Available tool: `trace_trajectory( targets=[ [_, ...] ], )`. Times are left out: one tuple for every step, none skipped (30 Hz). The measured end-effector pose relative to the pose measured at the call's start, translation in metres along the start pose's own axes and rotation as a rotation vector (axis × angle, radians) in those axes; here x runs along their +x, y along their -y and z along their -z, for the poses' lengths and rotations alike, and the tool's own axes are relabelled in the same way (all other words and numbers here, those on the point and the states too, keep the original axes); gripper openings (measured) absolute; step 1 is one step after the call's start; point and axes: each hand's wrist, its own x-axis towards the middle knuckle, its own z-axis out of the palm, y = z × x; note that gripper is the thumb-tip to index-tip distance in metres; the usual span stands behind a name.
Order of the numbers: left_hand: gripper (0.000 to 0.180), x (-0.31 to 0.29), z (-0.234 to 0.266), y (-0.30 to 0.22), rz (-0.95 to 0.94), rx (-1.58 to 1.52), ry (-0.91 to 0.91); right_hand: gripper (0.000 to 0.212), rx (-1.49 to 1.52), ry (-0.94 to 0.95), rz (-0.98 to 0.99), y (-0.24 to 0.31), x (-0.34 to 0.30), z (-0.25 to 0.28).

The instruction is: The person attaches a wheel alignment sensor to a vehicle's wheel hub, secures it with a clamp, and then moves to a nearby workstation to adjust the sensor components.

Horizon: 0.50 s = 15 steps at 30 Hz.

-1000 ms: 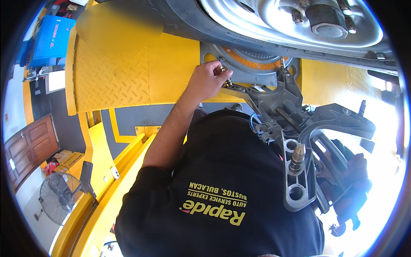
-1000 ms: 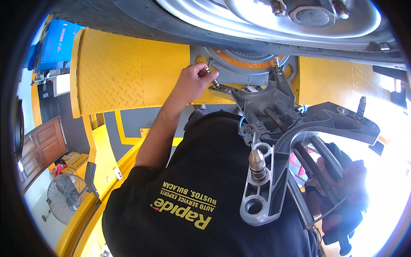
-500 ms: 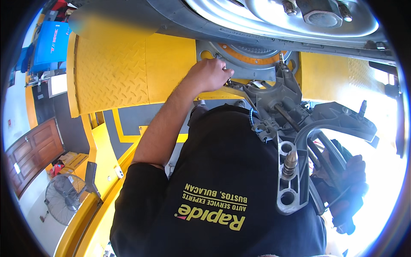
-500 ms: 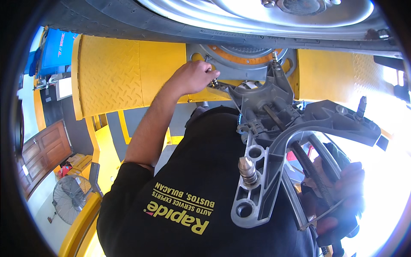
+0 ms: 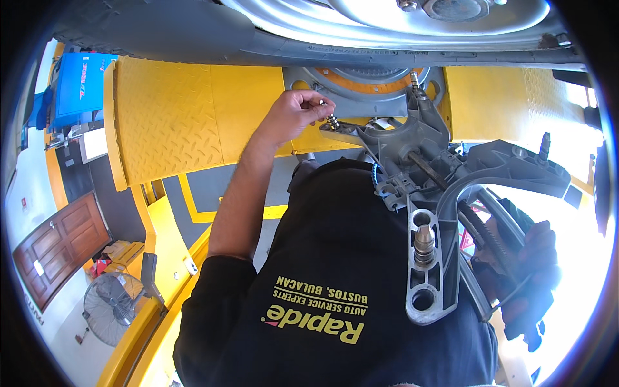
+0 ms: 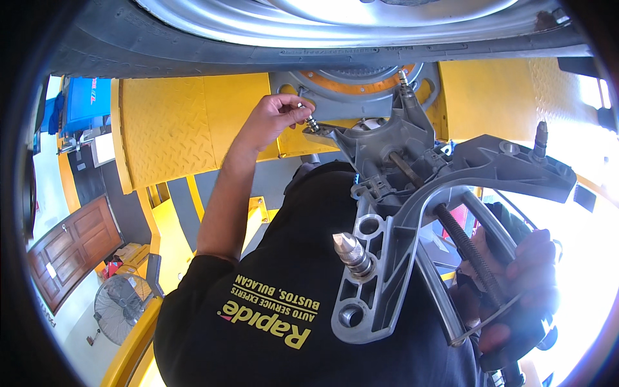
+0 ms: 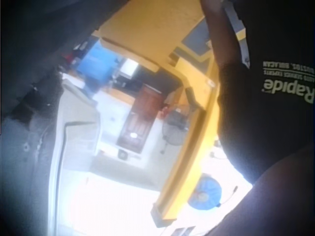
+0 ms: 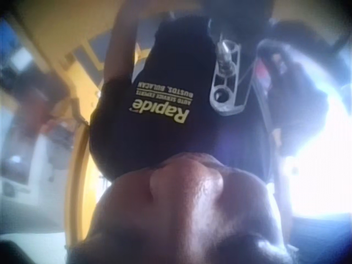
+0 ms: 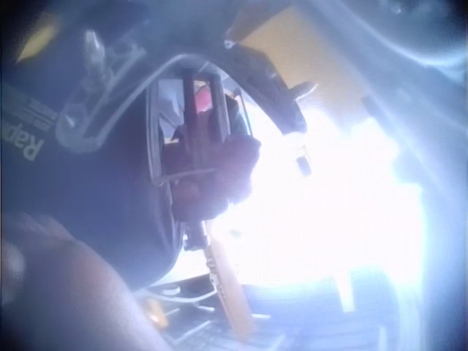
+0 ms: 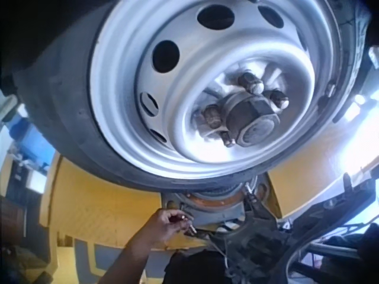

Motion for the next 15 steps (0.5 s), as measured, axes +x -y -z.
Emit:
trace_trajectory(
  targets=[
    [0.024, 0.002, 0.002, 0.0, 0.007, 0.026, 0.018, 0.054, -0.008, 0.059, 0.013, 0.0, 0.002, 0.002],
    [0.024, 0.005, 0.004, 0.0, 0.025, 0.056, 0.037, 0.056, 0.022, 0.102, 0.072, -0.004, 0.008, 0.004],
    [0.024, 0.007, 0.007, -0.001, 0.027, 0.079, 0.058, 0.057, 0.042, 0.089, 0.064, -0.002, 0.007, 0.005],
    [0.024, 0.009, 0.009, -0.002, 0.032, 0.064, 0.087, 0.058, -0.078, 0.129, 0.054, -0.003, 0.01, 0.006],
    [0.023, 0.011, 0.011, -0.004, 0.021, 0.045, 0.12, 0.058, -0.208, 0.11, -0.025, -0.002, 0.007, 0.006],
    [0.023, 0.013, 0.012, -0.005, 0.0, 0.021, 0.147, 0.058, -0.228, 0.116, -0.04, -0.002, 0.008, 0.007],
    [0.022, 0.014, 0.013, -0.005, 0.003, 0.017, 0.157, 0.058, -0.248, 0.122, -0.054, -0.002, 0.006, 0.007],
    [0.022, 0.014, 0.013, -0.006, -0.003, 0.008, 0.161, 0.058, -0.158, 0.152, -0.006, -0.004, 0.008, 0.01],
    [0.021, 0.014, 0.012, -0.005, -0.005, -0.001, 0.171, 0.058, -0.072, 0.106, 0.003, -0.005, 0.006, 0.009],
    [0.02, 0.013, 0.011, -0.004, -0.016, 0.022, 0.175, 0.057, -0.085, 0.139, 0.036, -0.007, 0.007, 0.012],
    [0.02, 0.012, 0.01, -0.003, -0.02, 0.044, 0.184, 0.057, -0.102, 0.099, 0.029, -0.009, 0.004, 0.011],
    [0.019, 0.01, 0.008, -0.001, -0.025, 0.066, 0.191, 0.055, -0.081, 0.141, 0.053, -0.011, 0.005, 0.013],
    [0.019, 0.009, 0.005, 0.001, -0.014, 0.039, 0.193, 0.055, -0.059, 0.185, 0.077, -0.014, 0.004, 0.014],
    [0.019, 0.007, 0.002, 0.003, -0.001, 0.011, 0.194, 0.055, -0.035, 0.173, 0.083, -0.016, 0.004, 0.015],
    [0.019, 0.005, -0.001, 0.005, 0.012, -0.018, 0.192, 0.055, -0.013, 0.151, 0.088, -0.019, 0.002, 0.013]
  ],
)
